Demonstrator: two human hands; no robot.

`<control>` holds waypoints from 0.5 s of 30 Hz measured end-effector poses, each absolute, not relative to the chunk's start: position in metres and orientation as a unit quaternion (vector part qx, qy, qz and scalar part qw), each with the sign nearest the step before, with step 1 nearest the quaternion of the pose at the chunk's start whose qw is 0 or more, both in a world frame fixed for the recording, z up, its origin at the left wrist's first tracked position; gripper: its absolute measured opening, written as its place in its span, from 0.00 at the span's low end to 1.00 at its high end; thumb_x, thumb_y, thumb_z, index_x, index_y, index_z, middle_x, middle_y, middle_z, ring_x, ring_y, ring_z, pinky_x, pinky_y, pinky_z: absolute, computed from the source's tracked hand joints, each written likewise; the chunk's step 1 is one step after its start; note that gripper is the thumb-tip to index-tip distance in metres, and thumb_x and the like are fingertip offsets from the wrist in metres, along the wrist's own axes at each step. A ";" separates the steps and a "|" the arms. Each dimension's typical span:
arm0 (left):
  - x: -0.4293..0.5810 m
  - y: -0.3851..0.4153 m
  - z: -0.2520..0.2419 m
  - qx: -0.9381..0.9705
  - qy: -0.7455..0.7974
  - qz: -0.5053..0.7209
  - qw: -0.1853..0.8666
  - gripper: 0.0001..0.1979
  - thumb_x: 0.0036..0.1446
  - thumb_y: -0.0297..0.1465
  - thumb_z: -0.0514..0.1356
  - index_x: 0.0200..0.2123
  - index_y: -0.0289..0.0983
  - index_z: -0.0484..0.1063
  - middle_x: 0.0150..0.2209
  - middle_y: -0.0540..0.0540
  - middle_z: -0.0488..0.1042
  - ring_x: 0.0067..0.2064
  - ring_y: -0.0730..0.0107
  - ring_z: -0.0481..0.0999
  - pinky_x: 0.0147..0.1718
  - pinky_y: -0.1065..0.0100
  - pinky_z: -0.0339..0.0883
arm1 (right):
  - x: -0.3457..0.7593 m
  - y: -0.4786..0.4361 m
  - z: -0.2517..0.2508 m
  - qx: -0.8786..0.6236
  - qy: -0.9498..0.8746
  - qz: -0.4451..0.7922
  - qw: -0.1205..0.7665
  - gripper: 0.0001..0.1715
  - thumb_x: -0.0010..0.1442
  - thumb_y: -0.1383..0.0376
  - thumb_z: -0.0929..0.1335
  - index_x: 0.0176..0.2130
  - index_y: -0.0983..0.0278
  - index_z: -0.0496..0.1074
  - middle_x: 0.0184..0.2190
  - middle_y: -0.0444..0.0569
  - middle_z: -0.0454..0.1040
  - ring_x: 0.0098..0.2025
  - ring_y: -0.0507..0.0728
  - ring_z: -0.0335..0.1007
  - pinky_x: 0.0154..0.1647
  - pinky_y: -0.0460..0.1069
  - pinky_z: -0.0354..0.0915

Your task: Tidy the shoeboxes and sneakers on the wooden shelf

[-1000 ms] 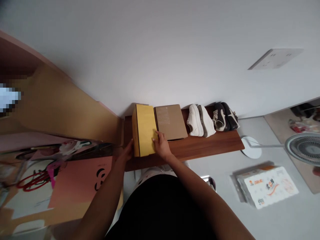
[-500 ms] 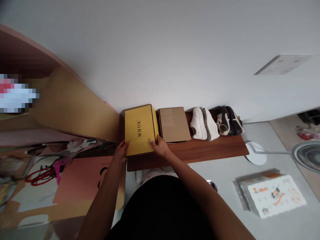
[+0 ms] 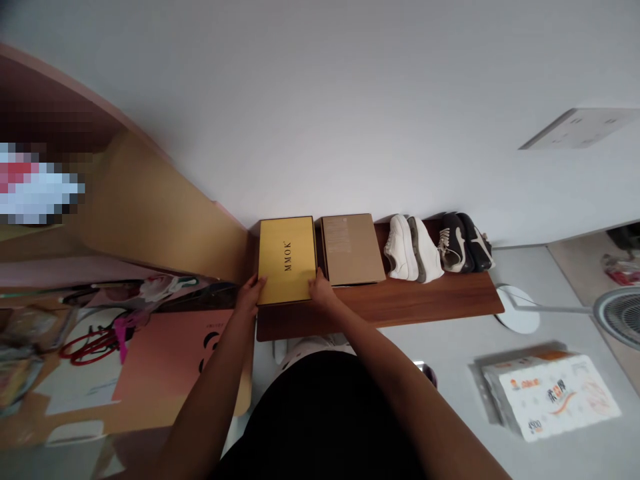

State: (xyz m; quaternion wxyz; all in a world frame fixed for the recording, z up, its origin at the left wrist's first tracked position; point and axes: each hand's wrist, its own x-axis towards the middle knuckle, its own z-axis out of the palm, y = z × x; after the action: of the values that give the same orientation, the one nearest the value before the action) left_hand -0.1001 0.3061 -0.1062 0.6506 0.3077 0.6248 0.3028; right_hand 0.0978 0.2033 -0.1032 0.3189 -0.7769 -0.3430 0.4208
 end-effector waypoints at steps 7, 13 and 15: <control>-0.101 0.310 -0.102 0.359 0.651 0.296 0.599 0.22 0.50 0.30 0.70 0.50 0.38 0.77 0.42 0.42 0.82 0.49 0.58 0.81 0.51 0.58 0.73 | 0.090 0.210 -0.092 -0.796 -0.299 0.427 0.309 0.43 0.61 0.63 0.66 0.69 0.75 0.52 0.54 0.68 0.75 0.59 0.71 0.70 0.63 0.60 0.60; -0.080 0.301 -0.072 0.501 0.666 0.340 0.436 0.24 0.51 0.29 0.69 0.53 0.37 0.73 0.62 0.37 0.69 0.67 0.54 0.63 0.67 0.58 0.51 | 0.129 0.178 -0.076 -0.784 -0.350 0.337 0.387 0.35 0.61 0.61 0.65 0.64 0.70 0.63 0.60 0.63 0.70 0.62 0.66 0.66 0.64 0.59 0.61; -0.053 0.287 -0.067 0.505 0.618 0.372 0.474 0.22 0.54 0.30 0.67 0.53 0.39 0.73 0.63 0.38 0.68 0.68 0.56 0.62 0.68 0.59 0.50 | 0.158 0.163 -0.073 -0.791 -0.330 0.306 0.416 0.34 0.62 0.59 0.63 0.63 0.69 0.63 0.60 0.61 0.69 0.62 0.64 0.67 0.62 0.59 0.63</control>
State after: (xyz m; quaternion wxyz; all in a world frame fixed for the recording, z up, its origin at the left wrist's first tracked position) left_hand -0.0532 0.2873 -0.0671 0.4739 0.5052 0.6178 0.3722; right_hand 0.1580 0.1631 -0.0730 0.4157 -0.7905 -0.3296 0.3060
